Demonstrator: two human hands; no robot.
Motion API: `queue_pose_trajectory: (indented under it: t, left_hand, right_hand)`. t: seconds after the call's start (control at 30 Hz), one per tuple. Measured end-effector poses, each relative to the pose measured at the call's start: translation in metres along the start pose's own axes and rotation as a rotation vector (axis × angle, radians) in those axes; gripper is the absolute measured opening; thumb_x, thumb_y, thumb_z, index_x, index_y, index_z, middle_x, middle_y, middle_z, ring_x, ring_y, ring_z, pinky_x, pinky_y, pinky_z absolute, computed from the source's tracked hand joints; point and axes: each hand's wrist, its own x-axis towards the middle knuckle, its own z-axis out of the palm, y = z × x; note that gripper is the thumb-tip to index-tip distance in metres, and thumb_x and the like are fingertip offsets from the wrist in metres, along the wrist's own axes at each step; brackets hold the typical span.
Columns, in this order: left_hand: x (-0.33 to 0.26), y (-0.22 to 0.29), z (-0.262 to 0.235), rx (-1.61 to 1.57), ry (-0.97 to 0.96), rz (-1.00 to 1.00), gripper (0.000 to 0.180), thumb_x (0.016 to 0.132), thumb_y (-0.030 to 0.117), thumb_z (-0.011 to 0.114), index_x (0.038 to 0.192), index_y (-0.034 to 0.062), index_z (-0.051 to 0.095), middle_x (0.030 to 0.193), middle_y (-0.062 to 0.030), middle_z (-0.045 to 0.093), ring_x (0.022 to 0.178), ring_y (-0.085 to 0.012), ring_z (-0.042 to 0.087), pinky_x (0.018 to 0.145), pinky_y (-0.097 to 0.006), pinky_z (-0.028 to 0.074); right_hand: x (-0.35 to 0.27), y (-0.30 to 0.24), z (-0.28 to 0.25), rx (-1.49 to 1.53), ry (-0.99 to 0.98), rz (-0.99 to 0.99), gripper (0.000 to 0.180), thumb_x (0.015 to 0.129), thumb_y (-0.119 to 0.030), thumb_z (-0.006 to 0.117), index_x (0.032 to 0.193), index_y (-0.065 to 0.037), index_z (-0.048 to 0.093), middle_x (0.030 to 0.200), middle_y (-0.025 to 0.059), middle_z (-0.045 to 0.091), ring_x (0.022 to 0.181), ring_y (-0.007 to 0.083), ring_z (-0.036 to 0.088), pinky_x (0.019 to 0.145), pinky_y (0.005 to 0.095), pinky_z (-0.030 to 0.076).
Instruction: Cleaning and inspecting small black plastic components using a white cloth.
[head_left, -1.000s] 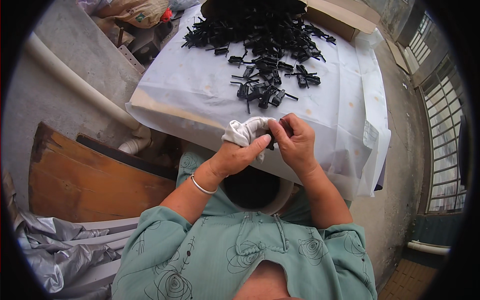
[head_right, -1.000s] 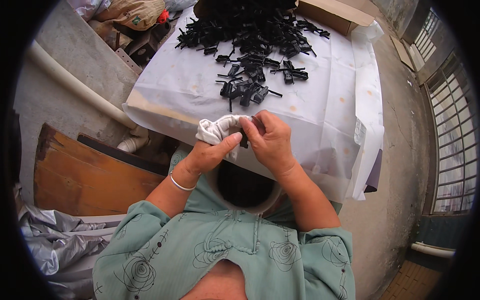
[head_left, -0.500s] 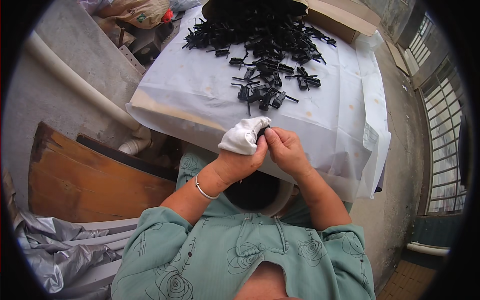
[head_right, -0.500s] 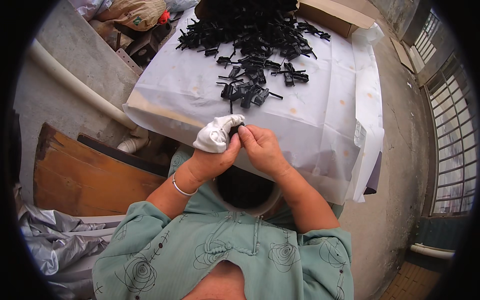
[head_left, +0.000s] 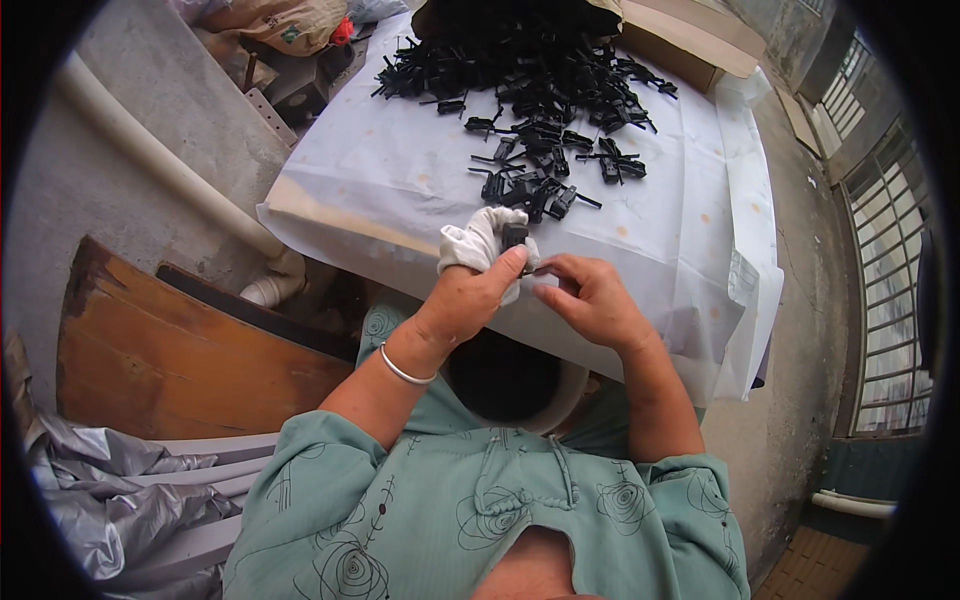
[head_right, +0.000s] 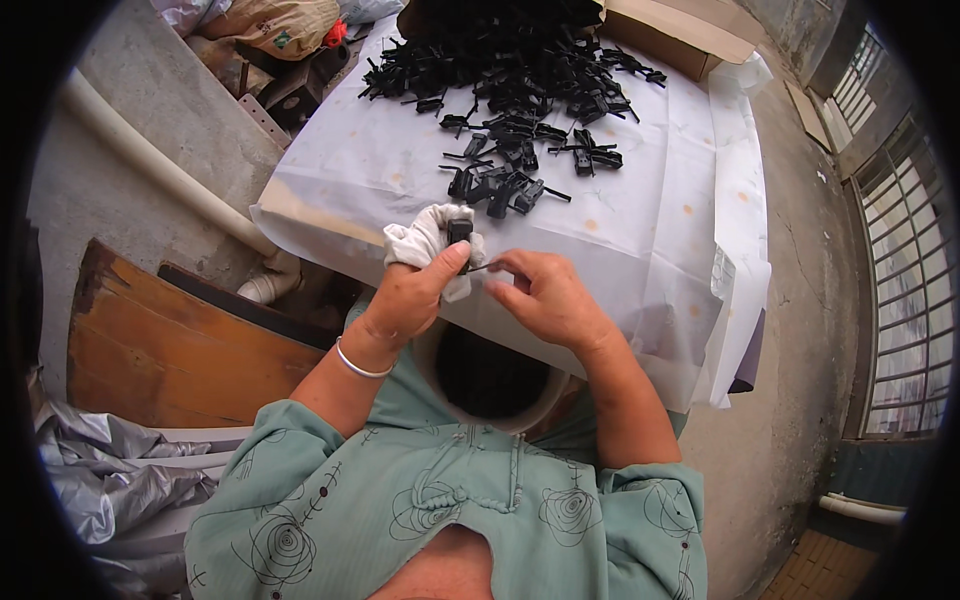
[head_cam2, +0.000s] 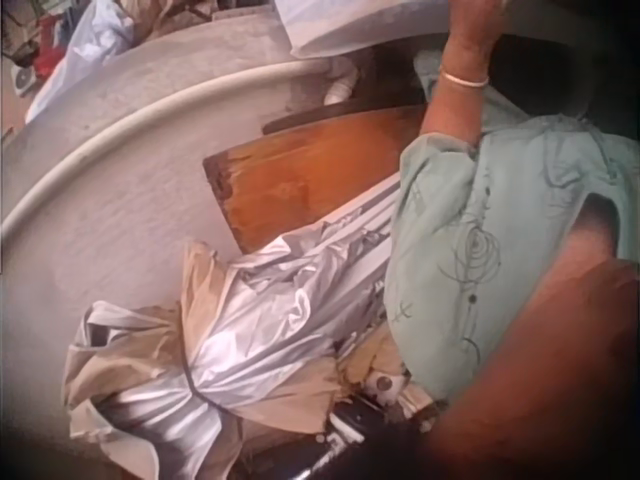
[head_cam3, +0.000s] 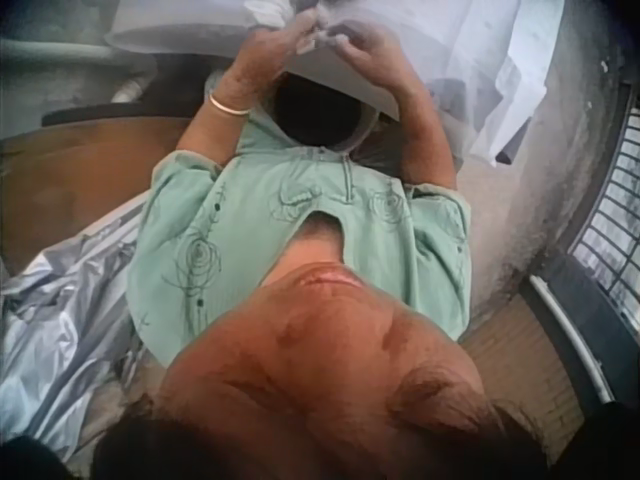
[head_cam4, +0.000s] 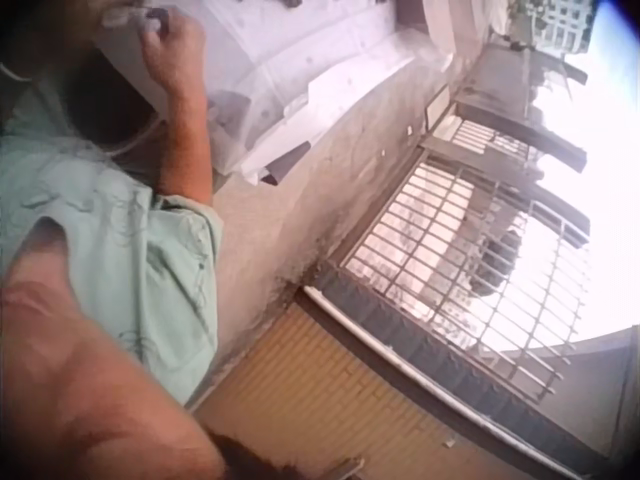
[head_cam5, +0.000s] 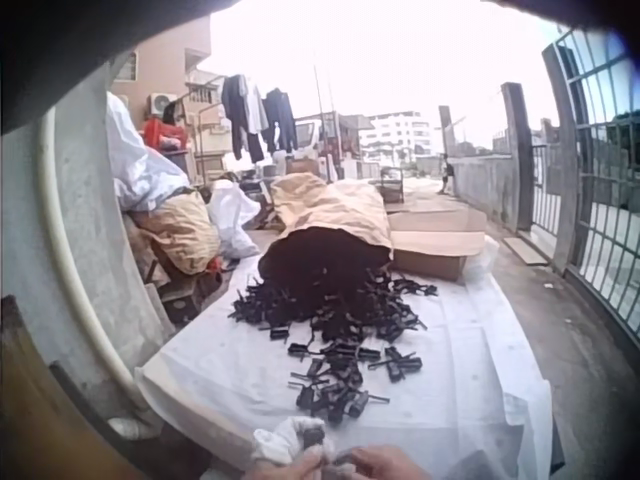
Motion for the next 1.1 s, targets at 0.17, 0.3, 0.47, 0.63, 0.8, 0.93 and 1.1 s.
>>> queue_pose_trajectory:
  t: [0.17,0.3,0.47,0.63,0.8,0.93,1.1]
  left_hand:
    - [0.002,-0.010,0.002,0.078,0.010,0.024,0.031,0.089,0.006,0.045,0.120,0.0042,0.040,0.086,-0.0010,0.050,0.064,-0.0044,0.043,0.053,-0.018,0.037]
    - [-0.002,-0.009,0.004,0.072,-0.079,-0.036,0.034,0.089,0.004,0.041,0.122,0.0033,0.040,0.084,-0.0013,0.049,0.060,-0.0041,0.042,0.052,-0.017,0.037]
    - [-0.002,-0.004,0.006,0.228,-0.165,-0.011,0.033,0.088,0.007,0.039,0.121,0.0037,0.042,0.080,0.0006,0.047,0.058,-0.0035,0.040,0.051,-0.017,0.036]
    - [-0.006,-0.003,0.006,0.231,-0.141,0.014,0.036,0.086,0.008,0.038,0.121,0.0022,0.042,0.080,0.0003,0.048,0.058,-0.0026,0.040,0.051,-0.017,0.036]
    - [-0.003,-0.008,-0.002,0.100,-0.159,-0.064,0.036,0.085,0.008,0.038,0.119,-0.0010,0.042,0.089,-0.0024,0.051,0.068,-0.0043,0.046,0.060,-0.018,0.040]
    - [-0.005,-0.006,0.004,0.296,-0.205,0.130,0.033,0.084,0.006,0.038,0.116,-0.0029,0.043,0.100,-0.0063,0.051,0.089,-0.0090,0.046,0.078,-0.022,0.039]
    - [-0.003,-0.012,0.005,0.297,-0.186,0.197,0.032,0.082,0.005,0.040,0.113,-0.0028,0.043,0.102,-0.0063,0.051,0.091,-0.0100,0.045,0.082,-0.024,0.039]
  right_hand:
    - [-0.002,0.009,-0.002,0.064,0.209,-0.183,0.012,0.077,-0.007,0.065,0.087,-0.001,0.062,0.063,0.0019,0.051,0.054,0.0086,0.044,0.050,0.0232,0.037]
    - [-0.003,-0.008,-0.012,0.091,0.106,0.020,0.007,0.078,-0.006,0.064,0.080,0.000,0.063,0.064,0.0036,0.055,0.055,0.0088,0.047,0.051,0.0230,0.038]
    - [-0.004,0.006,-0.006,0.109,0.132,-0.086,0.008,0.078,-0.007,0.064,0.081,0.000,0.062,0.064,0.0014,0.053,0.056,0.0074,0.046,0.051,0.0218,0.038]
    - [-0.006,0.000,-0.012,0.163,0.051,-0.027,0.006,0.077,-0.006,0.063,0.079,0.000,0.062,0.064,0.0013,0.054,0.057,0.0072,0.047,0.052,0.0217,0.038]
    - [-0.007,-0.001,-0.008,0.138,0.077,-0.150,0.009,0.080,-0.007,0.062,0.075,0.000,0.059,0.062,-0.0010,0.051,0.059,0.0053,0.045,0.052,0.0219,0.037]
    - [-0.003,-0.003,0.005,0.181,0.175,-0.014,0.013,0.081,-0.009,0.062,0.072,0.000,0.058,0.061,-0.0007,0.050,0.058,0.0059,0.044,0.053,0.0229,0.037]
    - [-0.002,-0.001,0.008,0.203,0.164,-0.110,0.019,0.085,-0.014,0.057,0.075,0.002,0.055,0.060,0.0089,0.049,0.052,0.0157,0.043,0.050,0.0302,0.038]
